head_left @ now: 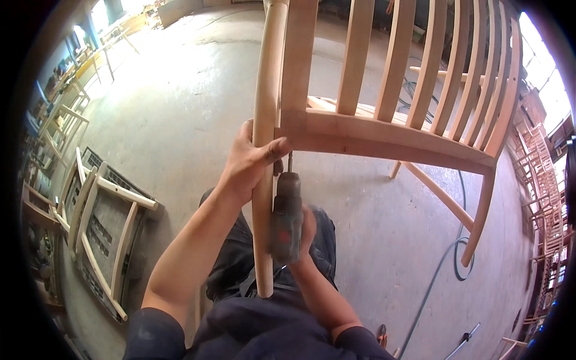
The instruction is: The person assembles a wooden chair by attaching the backrest to the seat frame using a cordless drill and screws. They position the chair, align the parts, and drive screws into the joints to secure the structure.
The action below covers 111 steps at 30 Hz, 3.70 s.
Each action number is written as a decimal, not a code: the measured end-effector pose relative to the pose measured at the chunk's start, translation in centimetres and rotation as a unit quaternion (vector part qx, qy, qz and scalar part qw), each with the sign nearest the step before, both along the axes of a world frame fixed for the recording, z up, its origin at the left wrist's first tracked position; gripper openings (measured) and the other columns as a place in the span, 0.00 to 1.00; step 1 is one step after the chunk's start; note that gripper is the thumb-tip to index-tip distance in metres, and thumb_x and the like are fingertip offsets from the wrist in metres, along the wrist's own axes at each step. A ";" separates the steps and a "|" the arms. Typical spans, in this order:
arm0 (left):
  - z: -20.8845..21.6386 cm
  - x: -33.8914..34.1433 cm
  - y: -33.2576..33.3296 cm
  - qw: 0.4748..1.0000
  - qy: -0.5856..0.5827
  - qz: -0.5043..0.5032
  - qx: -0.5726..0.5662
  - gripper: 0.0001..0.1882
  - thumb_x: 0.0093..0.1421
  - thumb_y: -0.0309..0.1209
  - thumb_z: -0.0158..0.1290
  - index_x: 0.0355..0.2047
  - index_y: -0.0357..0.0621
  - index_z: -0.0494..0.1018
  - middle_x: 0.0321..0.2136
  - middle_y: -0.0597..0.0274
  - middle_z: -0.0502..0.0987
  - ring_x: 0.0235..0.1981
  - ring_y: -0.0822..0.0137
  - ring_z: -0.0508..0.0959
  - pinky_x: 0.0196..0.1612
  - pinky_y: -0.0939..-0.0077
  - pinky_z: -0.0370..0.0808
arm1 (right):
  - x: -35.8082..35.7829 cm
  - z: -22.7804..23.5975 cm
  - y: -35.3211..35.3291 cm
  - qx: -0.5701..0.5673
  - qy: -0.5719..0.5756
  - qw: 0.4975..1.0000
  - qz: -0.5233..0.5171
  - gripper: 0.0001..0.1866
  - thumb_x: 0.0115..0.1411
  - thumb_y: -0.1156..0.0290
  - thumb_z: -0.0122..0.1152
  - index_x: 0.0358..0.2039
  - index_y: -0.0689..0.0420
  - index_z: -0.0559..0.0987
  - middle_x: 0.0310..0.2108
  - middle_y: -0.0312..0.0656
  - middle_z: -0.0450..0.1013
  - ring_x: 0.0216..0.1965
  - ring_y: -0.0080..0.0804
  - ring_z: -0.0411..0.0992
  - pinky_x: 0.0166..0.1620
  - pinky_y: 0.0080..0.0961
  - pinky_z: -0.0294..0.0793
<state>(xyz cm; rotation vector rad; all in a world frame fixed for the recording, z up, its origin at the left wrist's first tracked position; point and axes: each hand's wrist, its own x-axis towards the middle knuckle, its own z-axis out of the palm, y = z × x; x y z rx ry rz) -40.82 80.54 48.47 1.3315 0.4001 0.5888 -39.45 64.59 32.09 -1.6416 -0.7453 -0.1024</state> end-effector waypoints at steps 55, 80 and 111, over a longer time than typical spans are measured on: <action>3.2 -2.3 -1.6 0.999 0.043 0.030 0.013 0.41 0.47 0.54 0.73 0.50 0.39 0.69 0.35 0.62 0.77 0.30 0.73 0.76 0.29 0.75 0.75 | -4.0 -0.3 -2.6 -0.002 0.068 0.997 0.021 0.17 0.50 0.76 0.65 0.43 0.55 0.78 0.31 0.45 0.73 0.36 0.49 0.74 0.40 0.40 0.72; 1.2 -8.1 0.8 0.999 0.031 -0.017 0.002 0.39 0.48 0.51 0.74 0.50 0.40 0.69 0.35 0.63 0.76 0.34 0.72 0.76 0.31 0.74 0.75 | -8.7 -5.6 -0.8 -0.008 0.010 1.000 0.008 0.16 0.74 0.62 0.42 0.41 0.57 0.77 0.33 0.36 0.76 0.33 0.23 0.76 0.35 0.23 0.77; 3.4 -1.9 -1.8 0.999 0.047 0.012 0.016 0.32 0.52 0.51 0.70 0.48 0.42 0.72 0.33 0.64 0.77 0.30 0.74 0.75 0.29 0.75 0.73 | -3.3 1.0 -1.9 0.015 -0.040 0.999 0.014 0.13 0.53 0.76 0.63 0.41 0.57 0.77 0.31 0.45 0.74 0.35 0.48 0.74 0.39 0.38 0.71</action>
